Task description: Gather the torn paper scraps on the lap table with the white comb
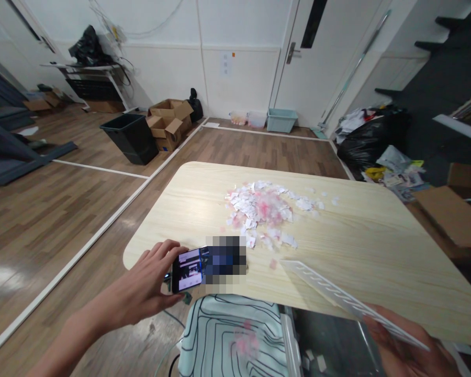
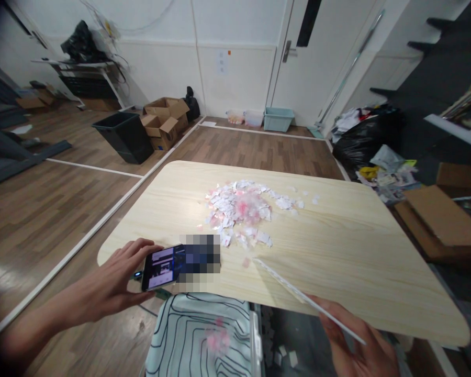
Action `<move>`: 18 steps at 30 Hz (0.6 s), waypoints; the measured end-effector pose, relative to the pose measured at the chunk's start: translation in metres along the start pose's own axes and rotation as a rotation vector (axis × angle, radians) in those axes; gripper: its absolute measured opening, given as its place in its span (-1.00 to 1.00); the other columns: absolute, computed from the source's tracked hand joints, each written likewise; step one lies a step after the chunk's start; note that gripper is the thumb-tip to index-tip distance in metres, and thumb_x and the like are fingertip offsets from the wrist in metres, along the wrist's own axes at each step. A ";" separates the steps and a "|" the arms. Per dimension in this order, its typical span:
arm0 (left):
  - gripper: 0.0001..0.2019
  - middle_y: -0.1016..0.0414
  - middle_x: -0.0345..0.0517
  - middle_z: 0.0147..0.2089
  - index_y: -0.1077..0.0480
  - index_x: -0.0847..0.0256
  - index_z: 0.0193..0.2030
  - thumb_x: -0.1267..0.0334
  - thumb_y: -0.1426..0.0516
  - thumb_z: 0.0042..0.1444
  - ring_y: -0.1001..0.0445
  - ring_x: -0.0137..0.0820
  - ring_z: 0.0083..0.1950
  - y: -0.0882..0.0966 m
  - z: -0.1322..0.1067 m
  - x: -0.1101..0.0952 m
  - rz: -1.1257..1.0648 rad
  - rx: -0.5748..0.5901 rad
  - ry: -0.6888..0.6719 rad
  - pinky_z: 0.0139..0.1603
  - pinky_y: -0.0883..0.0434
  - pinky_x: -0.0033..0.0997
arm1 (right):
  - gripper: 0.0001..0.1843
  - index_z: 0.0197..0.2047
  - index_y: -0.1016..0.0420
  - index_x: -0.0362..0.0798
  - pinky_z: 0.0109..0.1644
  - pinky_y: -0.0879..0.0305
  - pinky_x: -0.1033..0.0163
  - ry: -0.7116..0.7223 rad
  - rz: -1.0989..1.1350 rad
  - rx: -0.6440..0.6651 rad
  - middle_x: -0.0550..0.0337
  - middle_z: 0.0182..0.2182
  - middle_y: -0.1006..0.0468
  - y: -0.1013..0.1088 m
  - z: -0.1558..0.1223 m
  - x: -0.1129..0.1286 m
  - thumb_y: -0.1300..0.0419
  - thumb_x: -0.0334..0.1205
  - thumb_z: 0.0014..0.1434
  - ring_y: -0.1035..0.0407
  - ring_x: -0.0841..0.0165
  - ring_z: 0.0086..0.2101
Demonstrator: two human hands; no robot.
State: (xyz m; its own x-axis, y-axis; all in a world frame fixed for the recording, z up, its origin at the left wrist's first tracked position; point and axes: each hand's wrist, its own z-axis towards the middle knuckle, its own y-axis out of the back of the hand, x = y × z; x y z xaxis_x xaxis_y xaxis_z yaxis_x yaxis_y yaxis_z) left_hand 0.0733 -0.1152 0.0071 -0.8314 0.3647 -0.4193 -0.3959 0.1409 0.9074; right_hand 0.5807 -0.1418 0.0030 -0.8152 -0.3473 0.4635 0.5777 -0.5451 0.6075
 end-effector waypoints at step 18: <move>-0.20 -0.51 0.08 0.56 -0.32 -0.32 0.75 0.08 -0.44 0.46 -0.59 0.01 0.41 -0.011 0.003 0.003 0.106 -0.068 -0.160 0.39 -0.64 0.03 | -0.90 -0.08 -0.83 0.14 0.07 -0.82 0.12 -0.170 0.002 -0.077 0.14 -0.20 -0.90 -0.006 -0.001 -0.003 -0.45 -0.20 0.54 -0.83 0.12 -0.23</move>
State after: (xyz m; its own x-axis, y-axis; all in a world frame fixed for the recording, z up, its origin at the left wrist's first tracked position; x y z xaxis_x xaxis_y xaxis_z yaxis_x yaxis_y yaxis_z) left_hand 0.0759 -0.1130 -0.0037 -0.7995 0.5161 -0.3072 -0.3396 0.0333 0.9400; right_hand 0.5797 -0.1381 -0.0032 -0.7915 -0.2183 0.5708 0.5691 -0.6038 0.5582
